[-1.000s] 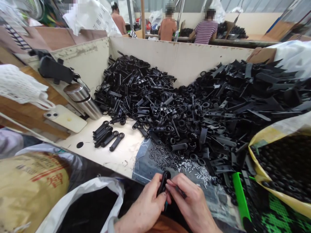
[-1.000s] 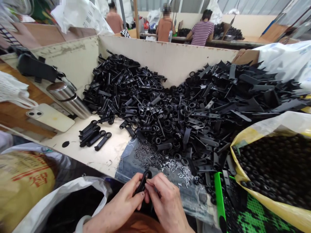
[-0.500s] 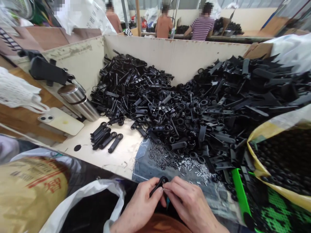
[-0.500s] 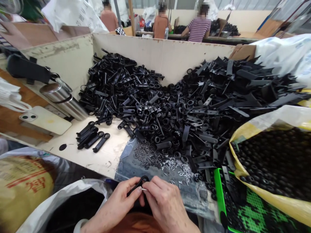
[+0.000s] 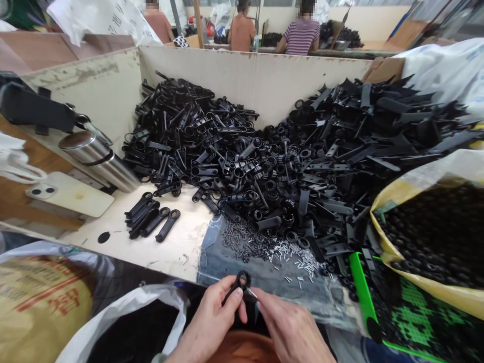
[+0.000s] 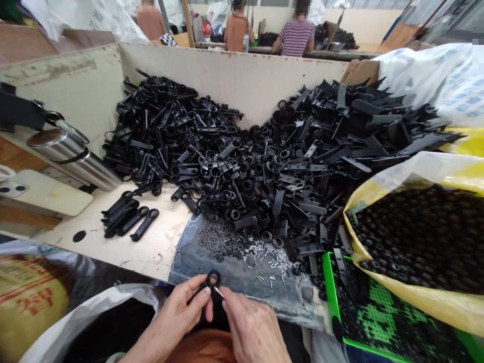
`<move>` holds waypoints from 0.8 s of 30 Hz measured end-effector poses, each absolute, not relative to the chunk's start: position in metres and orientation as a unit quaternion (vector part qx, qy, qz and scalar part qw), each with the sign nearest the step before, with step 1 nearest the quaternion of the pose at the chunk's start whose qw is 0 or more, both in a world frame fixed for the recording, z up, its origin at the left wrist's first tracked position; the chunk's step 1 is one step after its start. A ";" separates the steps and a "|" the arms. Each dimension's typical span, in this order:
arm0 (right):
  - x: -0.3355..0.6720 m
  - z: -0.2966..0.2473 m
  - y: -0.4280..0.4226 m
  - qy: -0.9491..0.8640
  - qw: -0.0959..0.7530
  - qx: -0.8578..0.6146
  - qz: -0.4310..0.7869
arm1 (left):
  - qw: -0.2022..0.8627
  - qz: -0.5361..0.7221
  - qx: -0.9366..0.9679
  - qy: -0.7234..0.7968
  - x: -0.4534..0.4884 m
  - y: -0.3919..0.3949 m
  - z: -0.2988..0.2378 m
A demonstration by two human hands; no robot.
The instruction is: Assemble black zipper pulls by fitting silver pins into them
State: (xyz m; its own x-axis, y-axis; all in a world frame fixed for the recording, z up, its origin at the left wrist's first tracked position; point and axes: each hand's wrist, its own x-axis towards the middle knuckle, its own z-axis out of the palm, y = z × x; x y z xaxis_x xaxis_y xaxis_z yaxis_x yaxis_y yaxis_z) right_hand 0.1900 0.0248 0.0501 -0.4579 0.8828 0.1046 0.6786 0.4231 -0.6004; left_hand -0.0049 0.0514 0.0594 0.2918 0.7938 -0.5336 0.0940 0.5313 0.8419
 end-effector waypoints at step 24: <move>0.180 0.066 0.036 -0.803 0.057 -0.520 0.284 | 0.677 0.273 0.395 0.558 0.002 0.045 0.044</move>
State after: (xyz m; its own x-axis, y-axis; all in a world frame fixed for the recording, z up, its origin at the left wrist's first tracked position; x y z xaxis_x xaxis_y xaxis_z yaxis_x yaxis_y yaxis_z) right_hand 0.1800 0.0356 0.0656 -0.4518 0.8685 -0.2039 0.8037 0.2971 -0.5155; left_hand 0.0024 0.0454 0.0445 0.2285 0.8104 -0.5395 0.0708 0.5388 0.8394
